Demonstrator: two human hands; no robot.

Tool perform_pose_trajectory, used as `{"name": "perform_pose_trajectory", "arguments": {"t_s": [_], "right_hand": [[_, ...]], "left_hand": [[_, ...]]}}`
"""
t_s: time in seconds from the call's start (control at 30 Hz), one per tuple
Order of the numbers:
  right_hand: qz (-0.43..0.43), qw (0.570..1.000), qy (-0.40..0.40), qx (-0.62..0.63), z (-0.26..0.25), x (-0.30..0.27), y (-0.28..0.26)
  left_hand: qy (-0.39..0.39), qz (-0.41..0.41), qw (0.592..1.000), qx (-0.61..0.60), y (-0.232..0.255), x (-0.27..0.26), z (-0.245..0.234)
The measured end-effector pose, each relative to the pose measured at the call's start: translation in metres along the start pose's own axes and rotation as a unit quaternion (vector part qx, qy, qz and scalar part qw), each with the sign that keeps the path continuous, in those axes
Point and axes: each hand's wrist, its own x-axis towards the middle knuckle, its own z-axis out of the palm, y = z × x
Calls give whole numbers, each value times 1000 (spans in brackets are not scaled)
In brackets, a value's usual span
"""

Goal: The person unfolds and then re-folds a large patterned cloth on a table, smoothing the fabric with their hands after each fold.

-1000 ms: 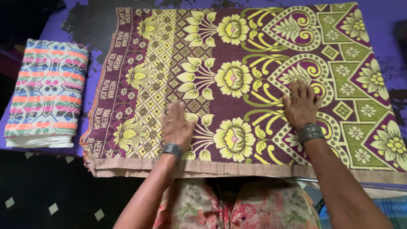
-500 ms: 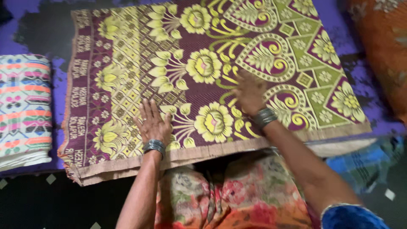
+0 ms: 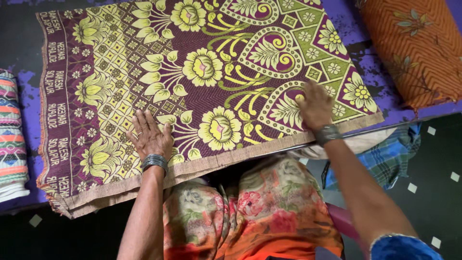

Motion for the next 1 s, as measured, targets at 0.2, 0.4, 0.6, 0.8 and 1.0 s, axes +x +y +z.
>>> {"name": "perform_pose_trajectory", "arguments": {"t_s": [0.2,0.4,0.6,0.8,1.0], "right_hand": [[230,957,-151,89,-25,-53,100],[293,945,-77,123,-32,-68,137],[236,964,-38,114,-29,-71,146],[235,949,-4,208,-14,-74,151],[215,929,48,297,-5,-65,164]], "left_hand": [[5,4,1000,-4,-1,-1,2],[28,-101,994,-28,-12,1,0],[90,-305,948,7,-86,-19,-29],[141,-417,895,-68,-172,-49,-43],[131,-467,864,-135,-206,-50,-45]]}}
